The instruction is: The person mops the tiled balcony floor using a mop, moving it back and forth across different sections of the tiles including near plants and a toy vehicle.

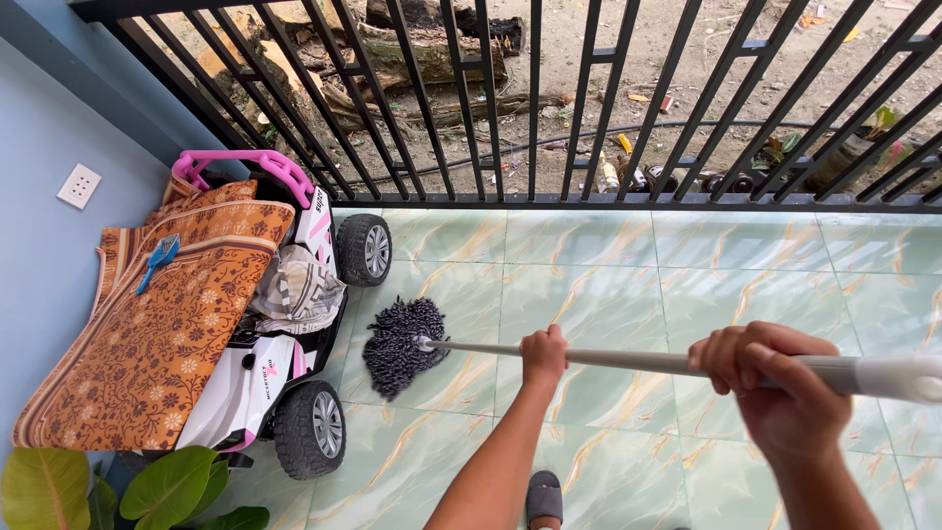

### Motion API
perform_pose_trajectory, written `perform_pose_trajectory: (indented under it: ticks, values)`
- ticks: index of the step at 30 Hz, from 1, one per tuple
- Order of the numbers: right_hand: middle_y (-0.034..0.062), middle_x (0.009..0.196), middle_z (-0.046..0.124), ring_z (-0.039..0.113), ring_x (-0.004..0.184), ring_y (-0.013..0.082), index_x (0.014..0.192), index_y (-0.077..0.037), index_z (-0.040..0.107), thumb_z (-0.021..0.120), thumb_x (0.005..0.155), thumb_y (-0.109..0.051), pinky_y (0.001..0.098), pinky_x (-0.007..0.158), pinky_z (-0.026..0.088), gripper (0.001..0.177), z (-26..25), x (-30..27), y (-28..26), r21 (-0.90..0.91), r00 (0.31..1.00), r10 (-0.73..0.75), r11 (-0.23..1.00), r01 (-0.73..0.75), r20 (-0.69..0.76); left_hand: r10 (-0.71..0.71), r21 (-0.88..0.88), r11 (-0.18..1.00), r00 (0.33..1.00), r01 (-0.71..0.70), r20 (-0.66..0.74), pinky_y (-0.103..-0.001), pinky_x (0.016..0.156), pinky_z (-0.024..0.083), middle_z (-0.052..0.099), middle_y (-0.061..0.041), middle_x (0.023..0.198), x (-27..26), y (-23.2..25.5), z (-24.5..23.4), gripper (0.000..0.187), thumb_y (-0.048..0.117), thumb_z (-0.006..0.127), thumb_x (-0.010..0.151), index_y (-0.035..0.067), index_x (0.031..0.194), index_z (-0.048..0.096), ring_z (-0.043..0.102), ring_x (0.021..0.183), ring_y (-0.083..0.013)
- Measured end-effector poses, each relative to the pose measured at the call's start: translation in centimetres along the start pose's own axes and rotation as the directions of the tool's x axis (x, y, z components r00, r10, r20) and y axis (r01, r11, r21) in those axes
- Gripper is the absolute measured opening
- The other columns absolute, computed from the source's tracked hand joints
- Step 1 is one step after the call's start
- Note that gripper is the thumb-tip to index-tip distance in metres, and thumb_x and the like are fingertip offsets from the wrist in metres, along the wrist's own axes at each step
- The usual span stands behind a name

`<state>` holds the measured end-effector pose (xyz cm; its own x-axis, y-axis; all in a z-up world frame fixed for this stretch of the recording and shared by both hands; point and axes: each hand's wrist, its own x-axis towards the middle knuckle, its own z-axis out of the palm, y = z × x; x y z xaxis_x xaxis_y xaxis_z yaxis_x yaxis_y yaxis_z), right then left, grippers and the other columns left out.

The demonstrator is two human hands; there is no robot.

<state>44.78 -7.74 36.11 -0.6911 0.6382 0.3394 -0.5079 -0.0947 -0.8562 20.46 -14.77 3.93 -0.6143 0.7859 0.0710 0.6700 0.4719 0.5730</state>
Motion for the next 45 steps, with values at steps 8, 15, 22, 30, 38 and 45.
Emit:
perform_pose_trajectory:
  ticks: [8, 15, 22, 30, 38, 45]
  values:
    - [0.0076, 0.074, 0.051, 0.054, 0.086, 0.0231, 0.086, -0.006, 0.053, 0.061, 0.099, -0.027, 0.0557, 0.118, 0.045, 0.026, 0.1, -1.0, -1.1, 0.075, 0.958, -0.138, 0.984, 0.161, -0.250, -0.022, -0.049, 0.998, 0.997, 0.025, 0.072, -0.052, 0.091, 0.047, 0.069, -0.008, 0.069, 0.7, 3.1, -2.4, 0.012, 0.011, 0.056, 0.087, 0.009, 0.080, 0.066, 0.069, 0.080, -0.0351]
    - [0.0093, 0.071, 0.052, 0.052, 0.072, 0.0237, 0.080, -0.002, 0.054, 0.059, 0.112, -0.013, 0.0506, 0.097, 0.048, 0.035, -1.5, -1.8, 8.7, 0.084, 0.970, -0.047, 0.994, 0.069, -0.237, -0.073, 0.187, 0.979, 0.997, 0.076, -0.026, -0.068, 0.106, 0.031, 0.072, -0.022, 0.082, 3.2, -7.1, -0.3, 0.030, 0.020, 0.043, 0.090, 0.005, 0.090, 0.069, 0.068, 0.087, -0.0431]
    - [0.0137, 0.098, 0.075, 0.068, 0.094, 0.0221, 0.083, 0.001, 0.074, 0.060, 0.097, -0.009, 0.0362, 0.090, 0.052, 0.021, 6.0, 2.0, 17.8, -0.236, 0.935, 0.313, 0.908, -0.347, -0.168, -0.355, -0.174, 0.930, 0.916, 0.324, -0.187, -0.046, 0.126, 0.026, 0.073, -0.015, 0.117, 4.1, -18.1, -5.0, 0.054, 0.031, 0.031, 0.104, 0.004, 0.093, 0.076, 0.056, 0.133, -0.0321]
    - [0.0108, 0.098, 0.075, 0.069, 0.098, 0.0220, 0.086, -0.002, 0.074, 0.064, 0.098, -0.014, 0.0347, 0.086, 0.054, 0.020, 5.7, 5.8, 19.2, -0.262, 0.952, 0.300, 0.915, -0.306, -0.062, -0.549, -0.402, 0.761, 0.835, 0.509, 0.018, -0.044, 0.123, 0.024, 0.018, -0.024, 0.166, 5.3, -16.8, -5.8, 0.052, 0.039, 0.034, 0.105, 0.011, 0.144, 0.053, 0.016, 0.155, -0.0411]
    - [0.0132, 0.086, 0.071, 0.073, 0.094, 0.0253, 0.082, 0.003, 0.069, 0.058, 0.103, -0.012, 0.0377, 0.091, 0.054, 0.028, 1.2, 2.3, 15.5, -0.209, 0.937, 0.202, 0.941, -0.266, -0.283, -0.342, -0.211, 0.924, 0.936, 0.319, -0.082, -0.053, 0.127, 0.012, 0.034, -0.031, 0.157, 3.1, -8.2, -1.5, 0.047, 0.033, 0.036, 0.106, 0.001, 0.127, 0.063, 0.013, 0.153, -0.0504]
    - [0.0215, 0.072, 0.061, 0.065, 0.071, 0.0339, 0.077, 0.002, 0.055, 0.054, 0.114, -0.006, 0.0569, 0.089, 0.056, 0.038, -7.2, 2.0, 7.7, -0.103, 0.914, -0.085, 0.994, 0.048, -0.396, -0.063, -0.232, 0.964, 0.960, 0.129, 0.273, -0.050, 0.123, 0.023, 0.073, -0.024, 0.107, 4.8, 5.9, -5.6, 0.064, 0.040, 0.025, 0.105, 0.007, 0.089, 0.077, 0.058, 0.121, -0.0430]
